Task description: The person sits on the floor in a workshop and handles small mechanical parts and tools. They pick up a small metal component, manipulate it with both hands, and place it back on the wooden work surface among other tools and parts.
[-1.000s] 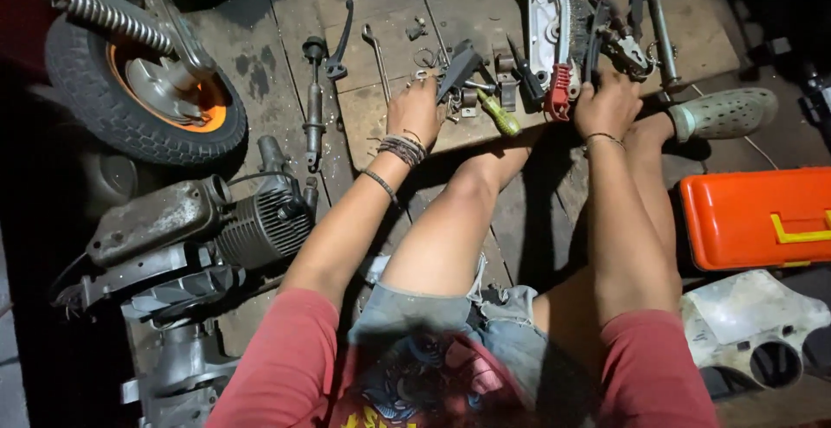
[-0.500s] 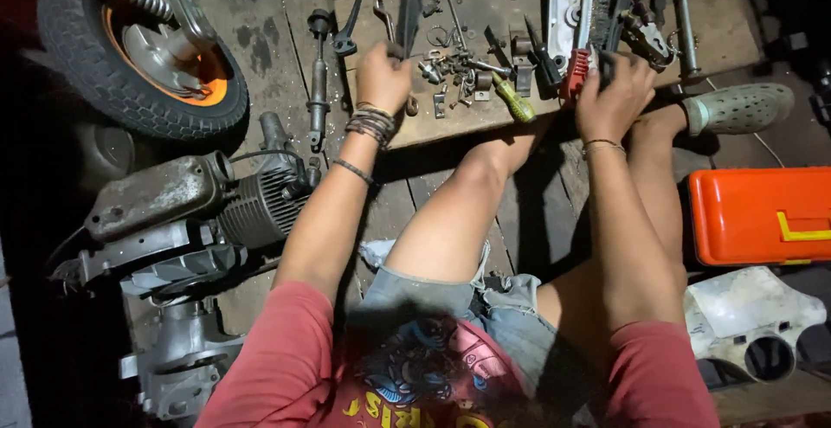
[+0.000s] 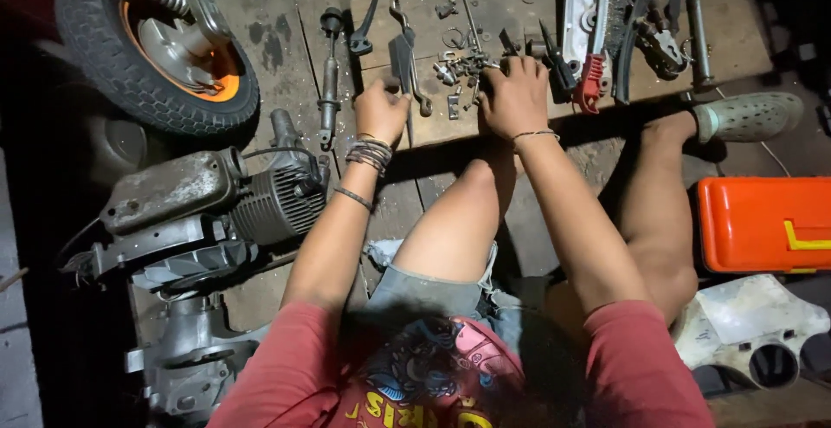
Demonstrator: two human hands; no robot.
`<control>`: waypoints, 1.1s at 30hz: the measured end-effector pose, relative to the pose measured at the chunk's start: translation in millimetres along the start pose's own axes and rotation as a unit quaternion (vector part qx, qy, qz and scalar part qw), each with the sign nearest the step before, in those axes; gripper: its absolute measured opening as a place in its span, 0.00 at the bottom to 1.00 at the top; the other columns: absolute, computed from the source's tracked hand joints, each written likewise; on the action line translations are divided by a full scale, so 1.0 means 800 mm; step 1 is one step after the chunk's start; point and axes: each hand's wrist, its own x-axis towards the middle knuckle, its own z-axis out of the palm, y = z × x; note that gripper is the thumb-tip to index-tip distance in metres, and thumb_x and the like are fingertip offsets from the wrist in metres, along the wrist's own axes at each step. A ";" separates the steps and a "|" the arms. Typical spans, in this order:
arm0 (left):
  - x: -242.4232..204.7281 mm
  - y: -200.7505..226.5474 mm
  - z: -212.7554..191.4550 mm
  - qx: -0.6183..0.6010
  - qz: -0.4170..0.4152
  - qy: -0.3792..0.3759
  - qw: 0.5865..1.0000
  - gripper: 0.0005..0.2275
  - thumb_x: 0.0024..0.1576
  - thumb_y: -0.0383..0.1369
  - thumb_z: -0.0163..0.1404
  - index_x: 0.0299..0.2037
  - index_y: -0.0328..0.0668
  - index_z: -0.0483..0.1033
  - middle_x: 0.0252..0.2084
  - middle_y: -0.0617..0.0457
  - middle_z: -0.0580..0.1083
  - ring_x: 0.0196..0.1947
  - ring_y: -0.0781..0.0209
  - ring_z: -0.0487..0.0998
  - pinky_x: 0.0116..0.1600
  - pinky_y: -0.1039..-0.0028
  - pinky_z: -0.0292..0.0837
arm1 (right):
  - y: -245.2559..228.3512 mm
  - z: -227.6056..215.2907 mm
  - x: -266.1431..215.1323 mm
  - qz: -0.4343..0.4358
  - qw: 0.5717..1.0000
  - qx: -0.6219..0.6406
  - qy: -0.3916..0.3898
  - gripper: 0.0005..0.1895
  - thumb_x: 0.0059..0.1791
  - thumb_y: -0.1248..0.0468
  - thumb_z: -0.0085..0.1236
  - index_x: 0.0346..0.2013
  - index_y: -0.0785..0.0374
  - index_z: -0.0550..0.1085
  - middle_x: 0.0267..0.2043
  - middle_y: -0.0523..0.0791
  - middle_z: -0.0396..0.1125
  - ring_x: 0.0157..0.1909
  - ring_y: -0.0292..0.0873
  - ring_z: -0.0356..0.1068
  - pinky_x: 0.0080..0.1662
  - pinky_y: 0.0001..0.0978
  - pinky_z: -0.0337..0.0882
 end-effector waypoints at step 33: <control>-0.005 0.048 0.033 0.285 0.362 -0.054 0.886 0.12 0.48 0.37 0.61 0.42 0.48 0.80 0.48 0.52 0.69 0.53 0.51 0.69 0.58 0.61 0.63 | -0.020 -0.007 -0.012 -0.040 0.997 -0.024 0.064 0.11 0.42 0.54 0.68 0.34 0.54 0.79 0.52 0.52 0.68 0.64 0.55 0.62 0.63 0.56 0.58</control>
